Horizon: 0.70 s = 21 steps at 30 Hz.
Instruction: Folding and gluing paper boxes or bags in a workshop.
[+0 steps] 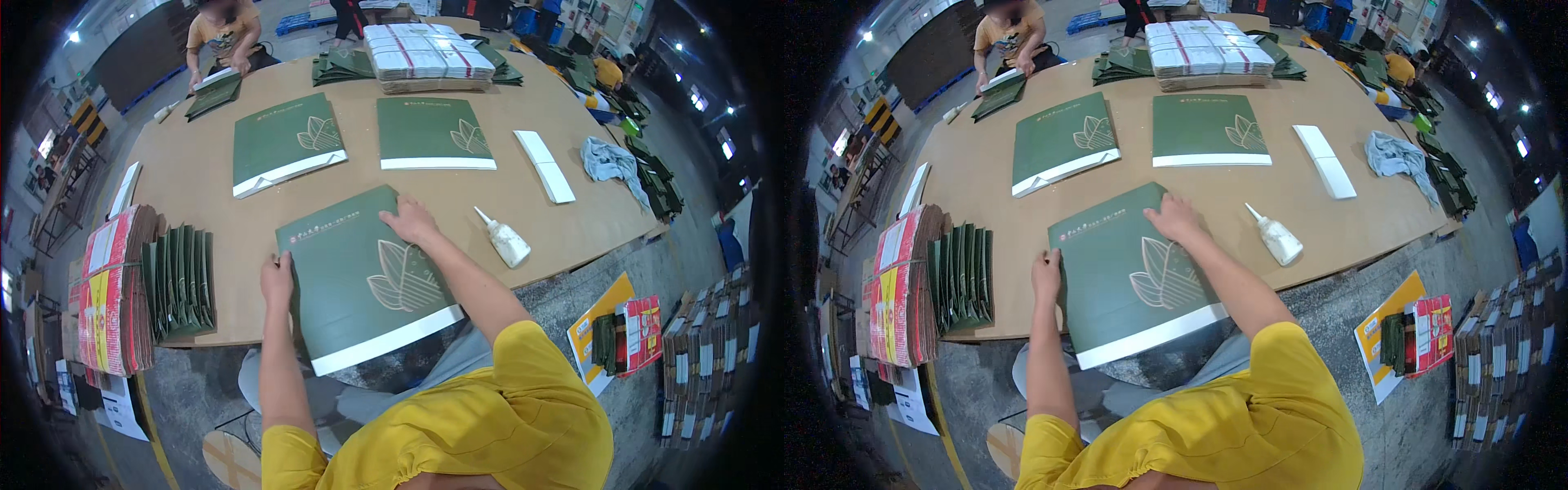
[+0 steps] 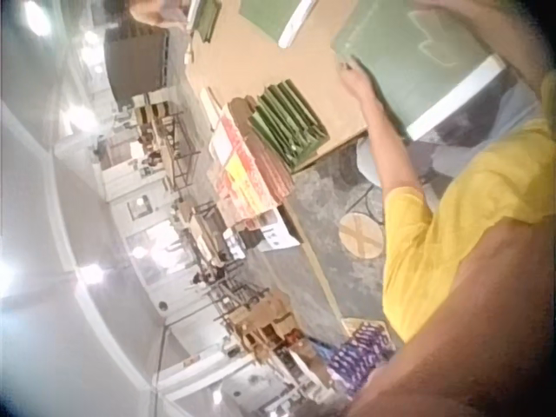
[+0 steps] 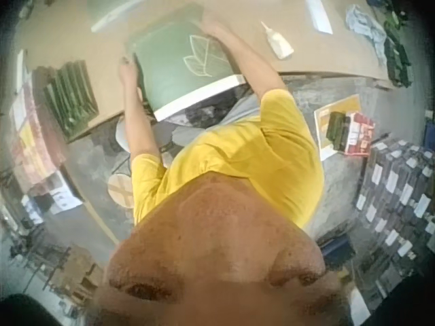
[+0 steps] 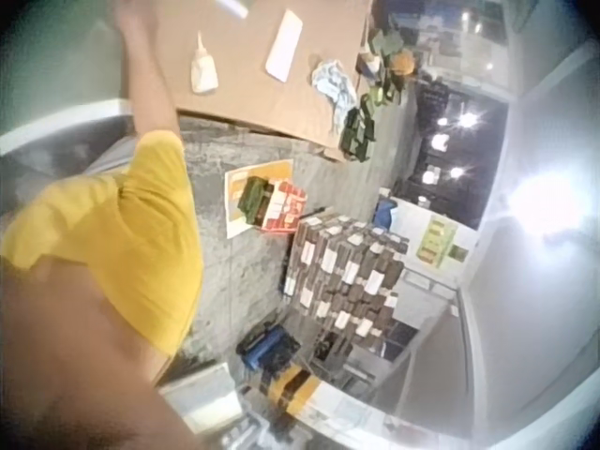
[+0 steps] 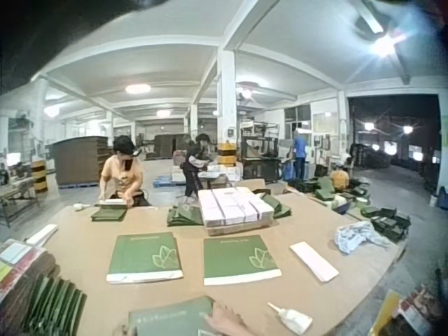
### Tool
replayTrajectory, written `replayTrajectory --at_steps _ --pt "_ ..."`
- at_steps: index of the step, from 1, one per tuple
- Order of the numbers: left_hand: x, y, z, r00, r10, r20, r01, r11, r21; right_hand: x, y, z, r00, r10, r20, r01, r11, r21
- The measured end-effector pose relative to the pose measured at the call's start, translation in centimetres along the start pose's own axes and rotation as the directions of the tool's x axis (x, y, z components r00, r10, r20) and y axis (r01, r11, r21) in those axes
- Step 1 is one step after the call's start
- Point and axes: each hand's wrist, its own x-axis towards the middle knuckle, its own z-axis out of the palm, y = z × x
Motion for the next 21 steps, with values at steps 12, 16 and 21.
replayTrajectory --at_steps 12,16,21 --pt "5.8 -2.2 6.0 0.993 0.096 0.067 -0.074 0.957 -0.279 5.1 2.2 0.8 0.971 0.211 -0.11 -0.184 0.959 0.216" --pt "5.2 -2.6 6.1 0.977 0.201 -0.072 -0.213 0.921 -0.325 4.8 2.6 2.6 0.961 0.192 -0.201 -0.133 0.953 0.274" --pt "3.4 0.7 4.9 0.962 0.267 0.057 -0.273 0.923 0.273 4.0 2.5 5.3 0.874 -0.26 -0.41 0.132 0.94 -0.315"
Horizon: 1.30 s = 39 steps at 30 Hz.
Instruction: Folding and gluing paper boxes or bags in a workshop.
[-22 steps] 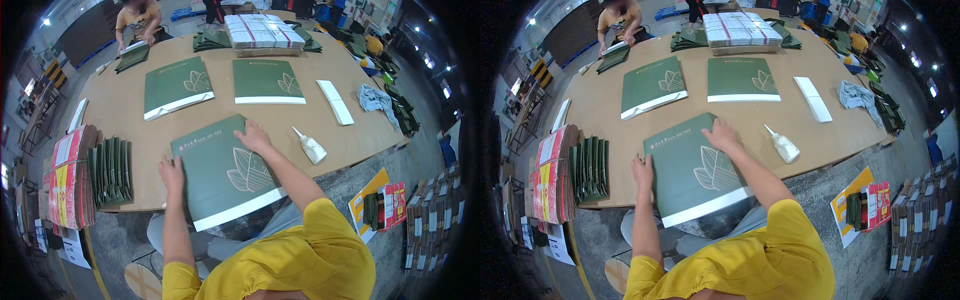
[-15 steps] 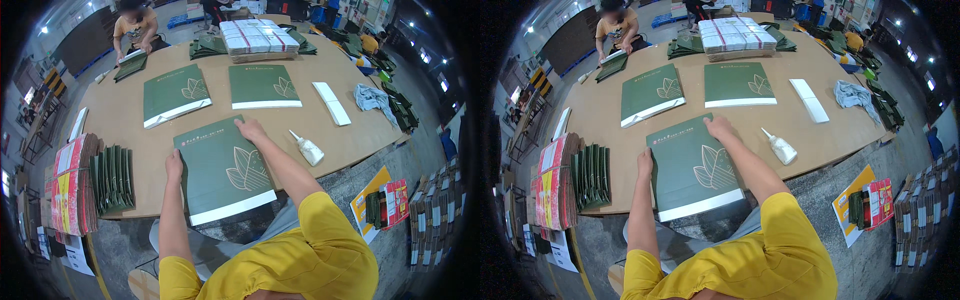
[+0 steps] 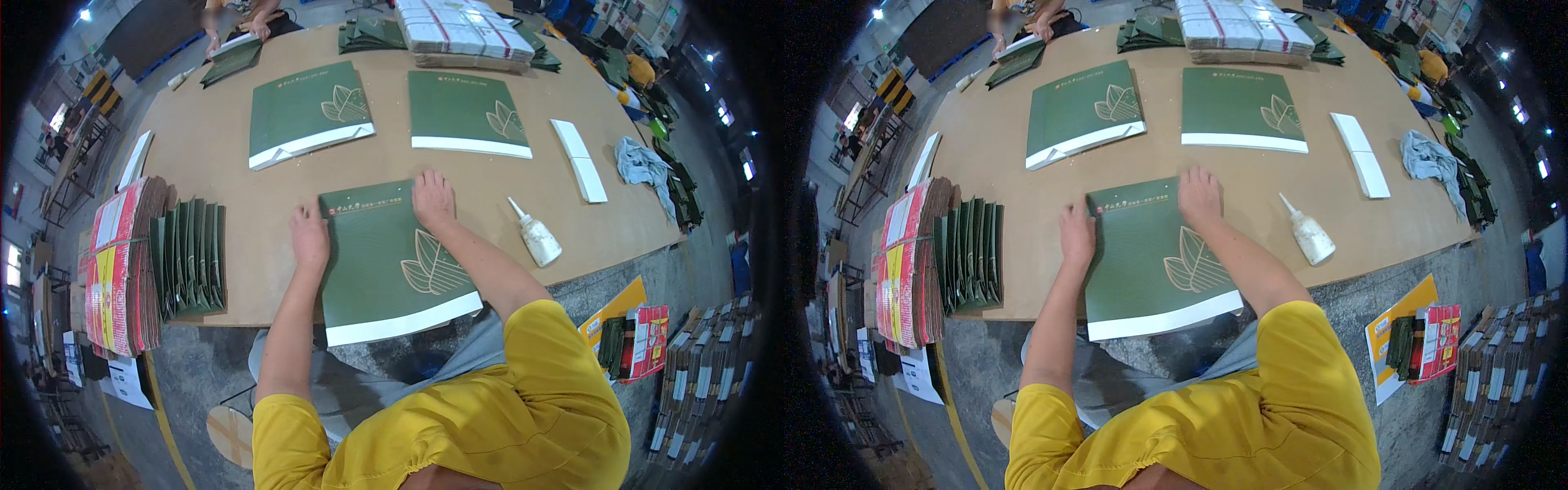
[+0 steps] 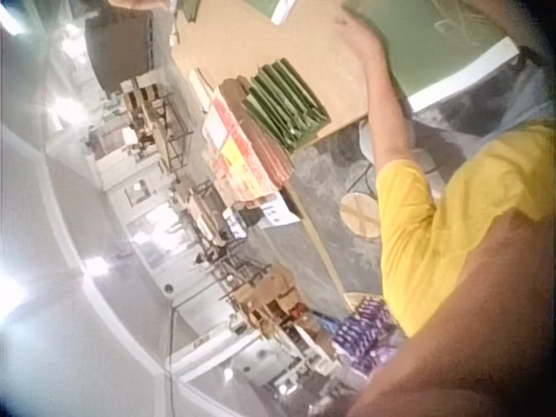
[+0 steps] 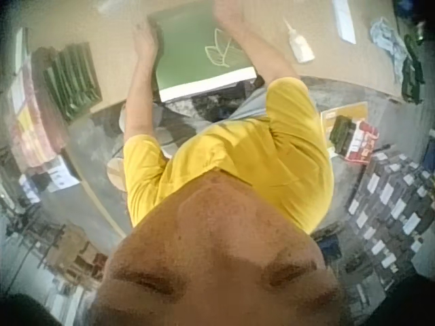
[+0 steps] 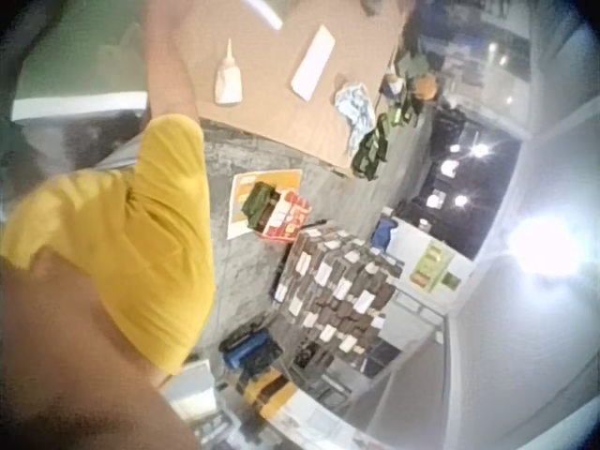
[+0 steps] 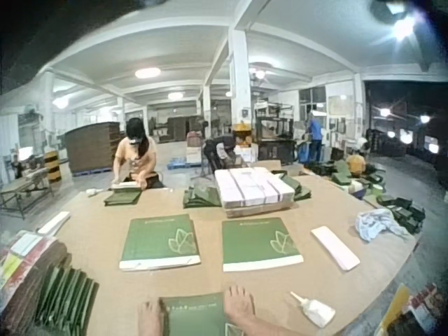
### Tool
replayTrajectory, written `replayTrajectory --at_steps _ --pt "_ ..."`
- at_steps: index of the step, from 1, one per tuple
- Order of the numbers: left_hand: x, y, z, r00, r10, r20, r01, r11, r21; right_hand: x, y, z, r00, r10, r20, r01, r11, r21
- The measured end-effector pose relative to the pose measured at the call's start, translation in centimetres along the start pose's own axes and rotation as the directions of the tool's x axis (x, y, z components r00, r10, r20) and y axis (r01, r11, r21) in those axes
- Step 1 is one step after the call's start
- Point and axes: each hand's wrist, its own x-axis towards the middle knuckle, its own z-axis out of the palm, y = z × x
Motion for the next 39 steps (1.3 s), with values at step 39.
replayTrajectory --at_steps 39 --pt "-9.8 -0.5 -3.9 0.948 -0.14 0.284 0.194 0.965 -0.174 -12.6 0.8 -8.1 0.945 0.179 0.274 -0.245 0.942 0.229"
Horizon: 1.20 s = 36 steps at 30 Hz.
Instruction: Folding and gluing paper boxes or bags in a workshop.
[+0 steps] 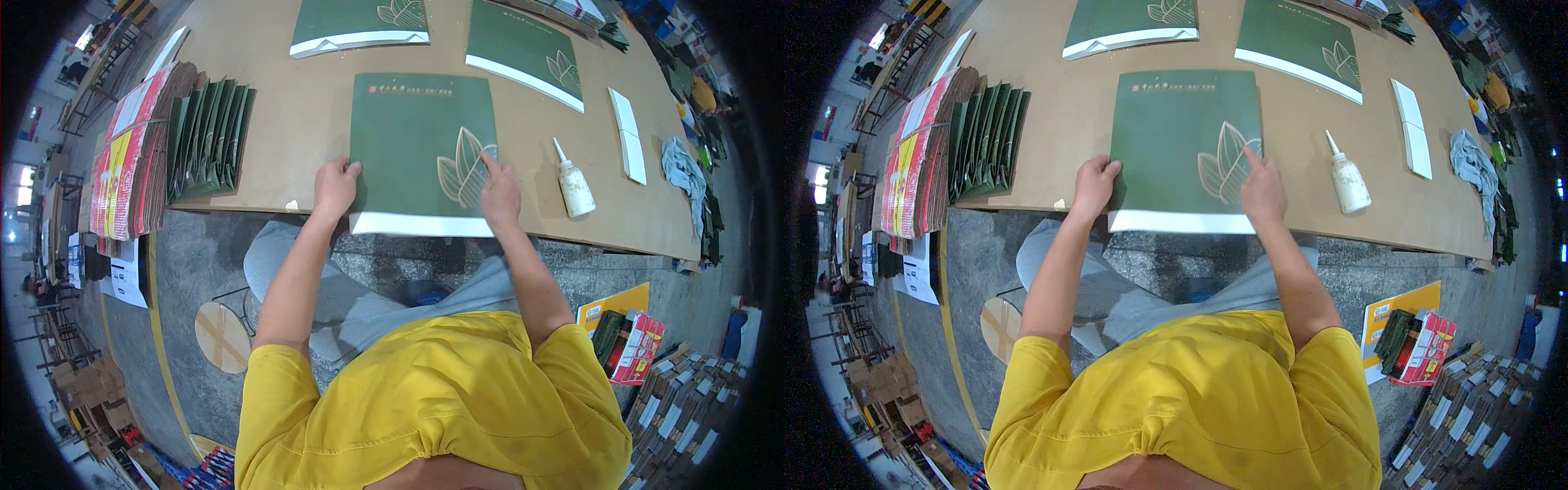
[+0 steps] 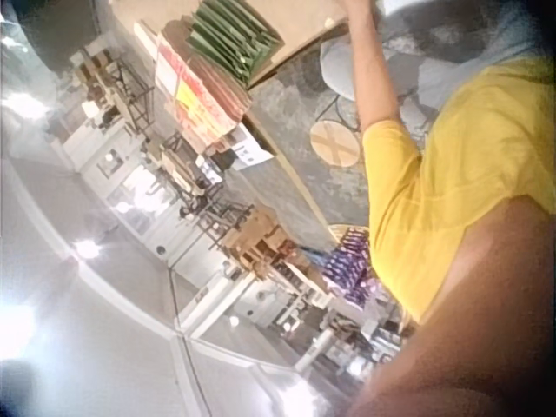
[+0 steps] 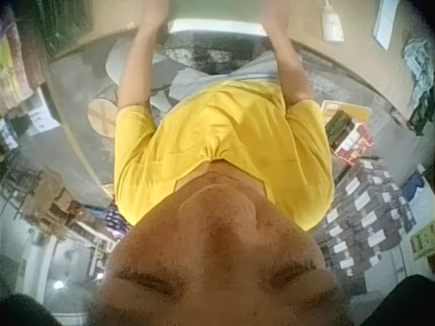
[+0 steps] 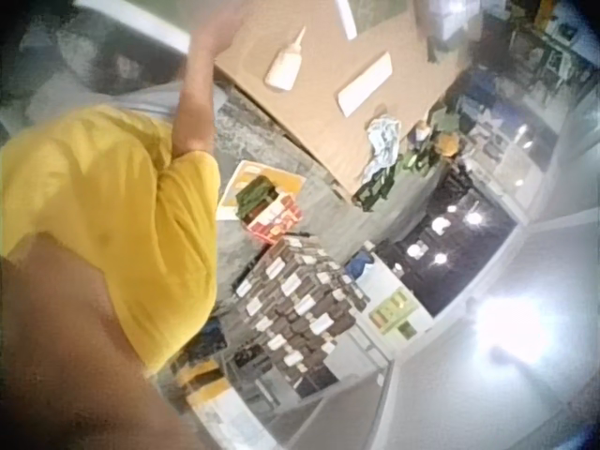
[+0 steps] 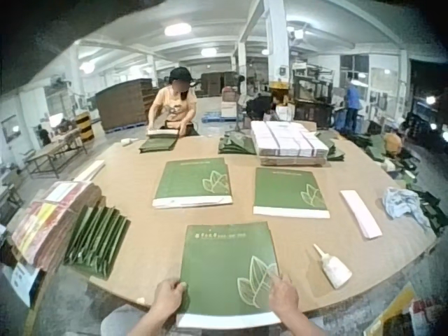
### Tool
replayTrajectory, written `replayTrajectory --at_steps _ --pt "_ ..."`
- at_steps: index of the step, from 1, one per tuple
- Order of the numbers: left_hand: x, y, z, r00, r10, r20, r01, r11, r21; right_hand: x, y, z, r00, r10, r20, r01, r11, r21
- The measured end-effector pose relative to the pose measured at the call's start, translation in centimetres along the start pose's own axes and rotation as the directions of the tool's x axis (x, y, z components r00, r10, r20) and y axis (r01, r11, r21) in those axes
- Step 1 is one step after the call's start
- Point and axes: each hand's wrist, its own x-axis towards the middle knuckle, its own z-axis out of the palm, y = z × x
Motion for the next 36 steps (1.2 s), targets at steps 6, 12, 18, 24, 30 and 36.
replayTrajectory --at_steps 6,12,18,24,30,36 --pt "-0.2 2.1 4.8 0.899 0.3 -0.32 -0.195 0.927 0.32 0.9 0.8 0.3 0.998 -0.068 0.007 0.067 0.954 -0.294" --pt "-0.7 0.8 4.6 0.788 0.61 -0.078 -0.476 0.685 0.552 1.1 1.7 0.9 0.892 -0.369 -0.261 0.259 0.89 -0.374" --pt "-0.8 -2.2 2.8 0.659 0.735 -0.16 -0.658 0.666 0.352 0.9 5.1 -1.4 0.853 -0.456 -0.255 0.428 0.89 -0.161" --pt "-2.0 -2.3 -1.2 0.567 0.805 0.174 -0.79 0.473 0.389 0.4 7.0 -6.6 0.622 -0.782 0.036 0.782 0.619 -0.067" --pt "-2.0 -3.1 -1.0 0.533 0.814 0.23 -0.839 0.474 0.268 -0.1 8.0 -6.1 0.602 -0.785 0.143 0.798 0.598 -0.079" --pt "-3.5 -3.2 0.1 0.665 0.739 0.107 -0.744 0.644 0.177 -1.4 9.2 -4.7 0.698 -0.714 0.051 0.711 0.7 0.067"
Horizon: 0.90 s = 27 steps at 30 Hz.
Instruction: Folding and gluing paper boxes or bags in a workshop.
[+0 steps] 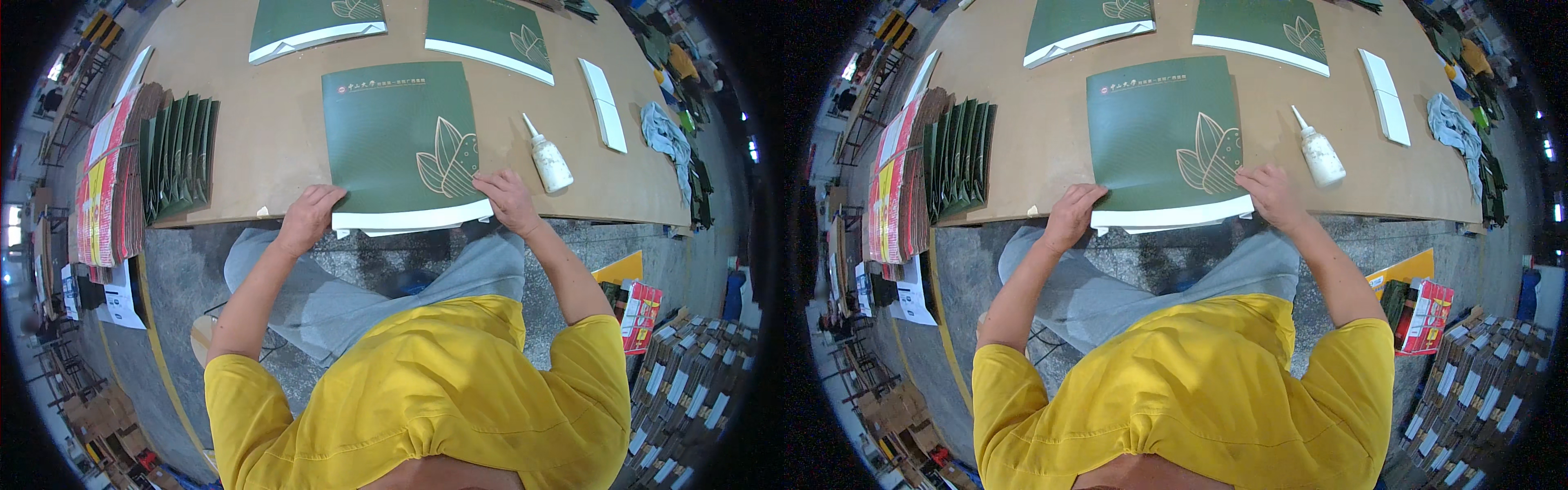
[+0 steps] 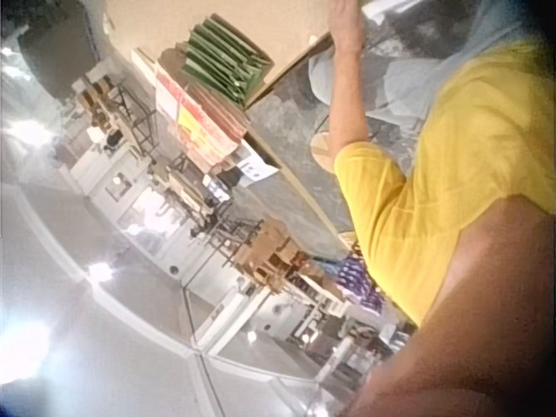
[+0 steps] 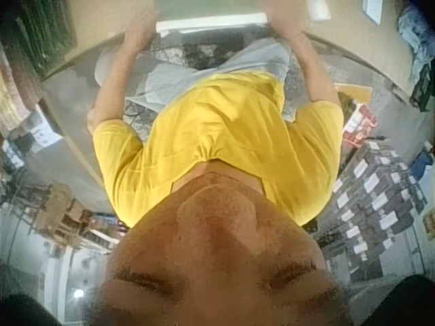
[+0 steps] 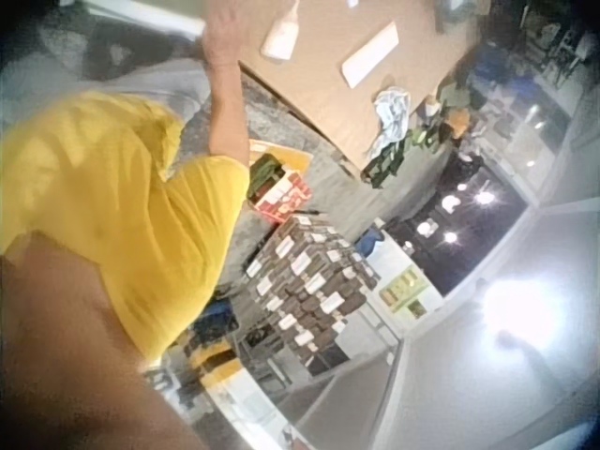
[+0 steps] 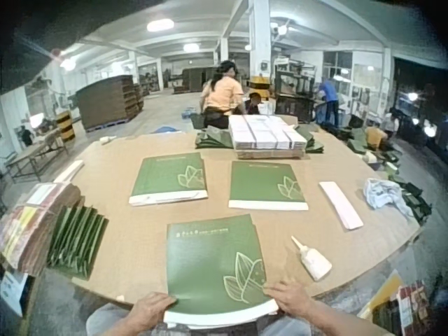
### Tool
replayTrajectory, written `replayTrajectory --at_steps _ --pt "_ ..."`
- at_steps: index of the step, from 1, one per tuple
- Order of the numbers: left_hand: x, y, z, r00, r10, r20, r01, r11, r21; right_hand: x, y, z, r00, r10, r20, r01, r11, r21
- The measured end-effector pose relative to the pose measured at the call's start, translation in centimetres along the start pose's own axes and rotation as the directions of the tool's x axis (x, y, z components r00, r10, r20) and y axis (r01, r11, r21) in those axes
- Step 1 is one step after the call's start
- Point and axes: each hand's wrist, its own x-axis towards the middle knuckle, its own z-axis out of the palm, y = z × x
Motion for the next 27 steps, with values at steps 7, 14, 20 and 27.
replayTrajectory --at_steps 7,14,20,27 --pt "-0.2 1.4 0.8 1.0 0.001 -0.006 0.001 0.948 0.317 2.1 -0.9 -1.8 0.977 -0.143 0.161 0.155 0.986 -0.063" --pt "0.1 1.9 0.7 0.999 -0.032 0.029 0.02 0.943 0.333 2.4 -0.8 -2.0 0.976 -0.11 0.188 0.111 0.994 0.005" --pt "0.8 1.3 0.1 0.996 -0.064 0.059 0.046 0.961 0.272 2.7 0.3 -1.6 0.974 -0.109 0.2 0.094 0.992 0.082" --pt "1.7 2.1 -1.1 0.99 -0.047 0.133 0.004 0.953 0.304 3.5 0.9 -1.7 0.95 -0.11 0.293 0.083 0.991 0.103"
